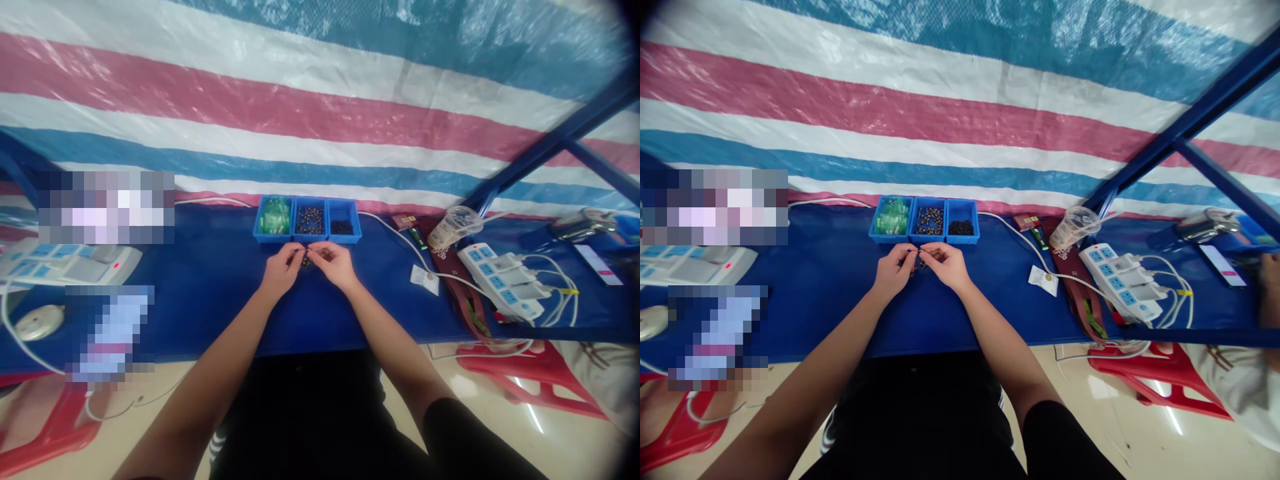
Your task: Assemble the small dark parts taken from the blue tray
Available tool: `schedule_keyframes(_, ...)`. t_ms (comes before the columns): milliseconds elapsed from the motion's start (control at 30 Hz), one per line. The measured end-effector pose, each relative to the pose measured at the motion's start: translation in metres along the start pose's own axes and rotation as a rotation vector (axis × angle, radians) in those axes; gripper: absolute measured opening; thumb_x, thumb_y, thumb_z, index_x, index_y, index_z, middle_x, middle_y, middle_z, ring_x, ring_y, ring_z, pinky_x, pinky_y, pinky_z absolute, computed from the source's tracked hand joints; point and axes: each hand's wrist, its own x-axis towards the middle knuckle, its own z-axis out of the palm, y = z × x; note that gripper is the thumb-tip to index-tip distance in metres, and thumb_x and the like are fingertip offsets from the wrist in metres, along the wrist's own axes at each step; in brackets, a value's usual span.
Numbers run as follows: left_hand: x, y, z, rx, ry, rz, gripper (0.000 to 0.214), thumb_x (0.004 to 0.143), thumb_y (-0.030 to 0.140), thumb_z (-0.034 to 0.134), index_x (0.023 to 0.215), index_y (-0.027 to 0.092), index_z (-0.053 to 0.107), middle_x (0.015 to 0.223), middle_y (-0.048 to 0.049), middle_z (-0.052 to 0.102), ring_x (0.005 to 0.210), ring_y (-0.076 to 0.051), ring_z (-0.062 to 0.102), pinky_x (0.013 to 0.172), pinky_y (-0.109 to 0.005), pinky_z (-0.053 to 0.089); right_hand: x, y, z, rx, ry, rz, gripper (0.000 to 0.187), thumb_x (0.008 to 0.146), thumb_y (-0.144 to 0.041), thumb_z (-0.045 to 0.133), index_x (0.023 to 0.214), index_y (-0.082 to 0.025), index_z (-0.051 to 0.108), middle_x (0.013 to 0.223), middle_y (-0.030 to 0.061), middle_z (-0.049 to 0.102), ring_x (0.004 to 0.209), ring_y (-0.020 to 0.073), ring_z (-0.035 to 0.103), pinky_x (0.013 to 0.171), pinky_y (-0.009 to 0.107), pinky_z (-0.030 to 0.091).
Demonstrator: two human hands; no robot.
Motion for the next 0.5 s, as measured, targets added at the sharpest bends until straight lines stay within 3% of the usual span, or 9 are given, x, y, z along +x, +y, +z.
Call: schedule_keyframes(500, -0.0007, -0.0039, 0.0005, 0.030, -0.018, -0.002, 0.030, 0.094, 0.040, 0.054, 0.114, 0.022, 0.064, 0.074, 0.0016, 0.067, 0.064, -0.010, 0.064, 0.066, -0.021, 0.050, 0.0034, 0.0024, -0.0014, 0.013, -0.011, 0.041, 0.036, 0.073, -0.048, 0.076, 0.093, -0.019, 0.071, 0.077, 0.0024, 0.070, 0.063, 0.0126, 0.063, 0.060, 0.028, 0.055)
